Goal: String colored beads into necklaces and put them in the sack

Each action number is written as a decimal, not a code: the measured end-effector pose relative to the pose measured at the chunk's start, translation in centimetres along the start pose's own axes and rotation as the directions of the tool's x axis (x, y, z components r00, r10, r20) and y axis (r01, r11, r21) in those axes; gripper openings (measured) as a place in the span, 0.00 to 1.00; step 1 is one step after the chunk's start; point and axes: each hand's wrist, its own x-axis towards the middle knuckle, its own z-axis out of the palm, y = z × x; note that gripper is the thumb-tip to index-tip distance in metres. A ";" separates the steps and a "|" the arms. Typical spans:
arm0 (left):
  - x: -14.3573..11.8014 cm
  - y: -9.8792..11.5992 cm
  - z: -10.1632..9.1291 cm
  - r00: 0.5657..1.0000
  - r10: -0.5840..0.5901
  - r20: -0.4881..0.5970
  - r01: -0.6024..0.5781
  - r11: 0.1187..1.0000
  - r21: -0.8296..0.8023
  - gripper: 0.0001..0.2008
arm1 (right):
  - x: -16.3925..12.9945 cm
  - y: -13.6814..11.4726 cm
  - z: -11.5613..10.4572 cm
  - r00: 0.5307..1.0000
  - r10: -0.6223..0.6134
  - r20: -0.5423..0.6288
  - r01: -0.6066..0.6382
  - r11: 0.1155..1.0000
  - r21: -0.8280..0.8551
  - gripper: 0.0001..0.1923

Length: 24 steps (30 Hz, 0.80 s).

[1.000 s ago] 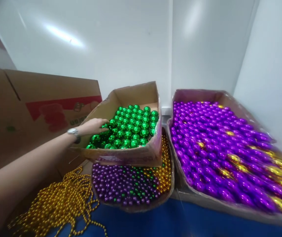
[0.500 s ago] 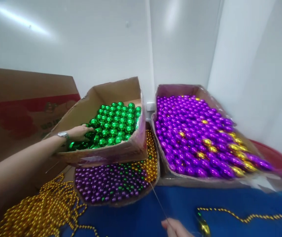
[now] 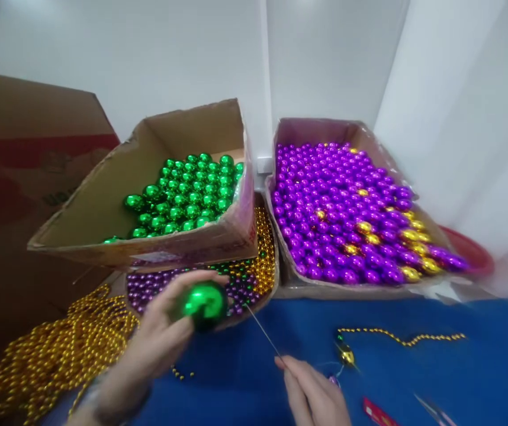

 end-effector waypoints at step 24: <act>-0.2 -9.3 1.6 0.860 -0.508 0.055 0.394 0.591 -0.704 0.16 | -1.0 1.0 -0.8 0.974 -0.205 0.100 0.224 0.942 -0.251 0.13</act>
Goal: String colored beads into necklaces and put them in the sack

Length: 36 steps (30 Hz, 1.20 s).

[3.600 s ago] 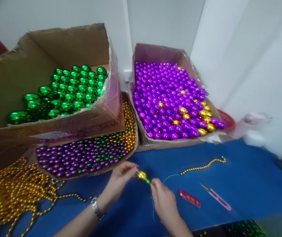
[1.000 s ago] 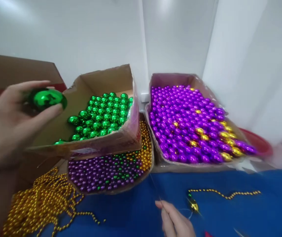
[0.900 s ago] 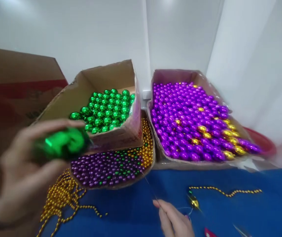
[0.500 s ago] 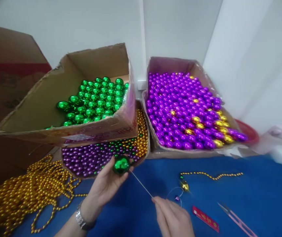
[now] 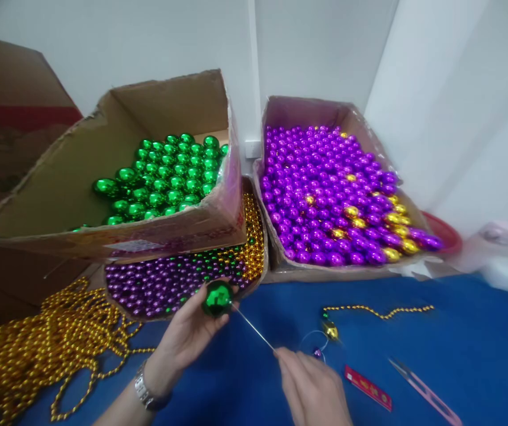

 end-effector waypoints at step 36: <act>0.2 -3.1 1.2 0.940 -0.058 0.337 -0.117 0.872 0.475 0.24 | 0.1 0.4 2.0 0.973 0.212 0.089 -0.230 0.922 0.312 0.14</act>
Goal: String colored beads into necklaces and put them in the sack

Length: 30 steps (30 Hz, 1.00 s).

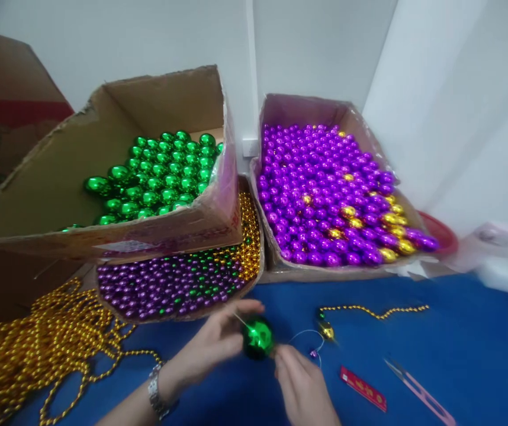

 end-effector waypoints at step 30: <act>5.4 2.0 -2.5 0.971 -0.078 -0.226 0.063 0.995 -0.076 0.12 | 0.3 0.8 -1.2 0.994 0.060 -0.093 -0.065 0.996 -0.055 0.11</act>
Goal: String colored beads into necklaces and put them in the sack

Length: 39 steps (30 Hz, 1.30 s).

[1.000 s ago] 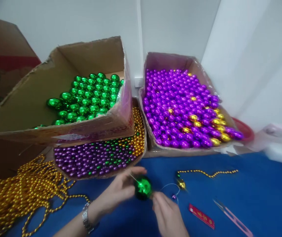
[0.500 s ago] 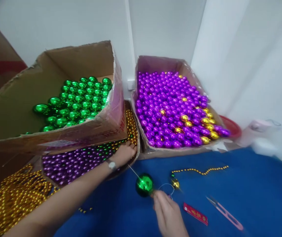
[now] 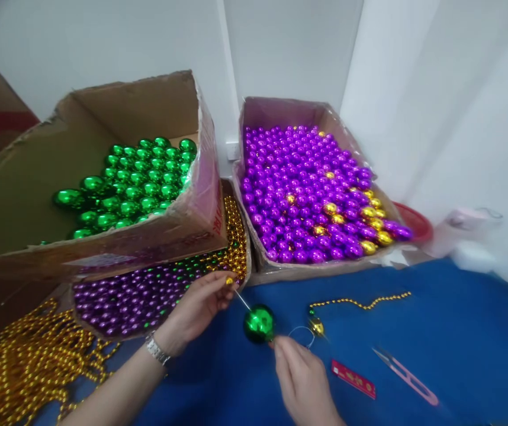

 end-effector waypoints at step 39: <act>-1.6 -1.8 1.0 0.995 -0.076 -0.068 0.060 0.977 -0.205 0.09 | -1.0 1.2 0.2 0.996 -0.056 -0.075 0.043 0.985 -0.169 0.12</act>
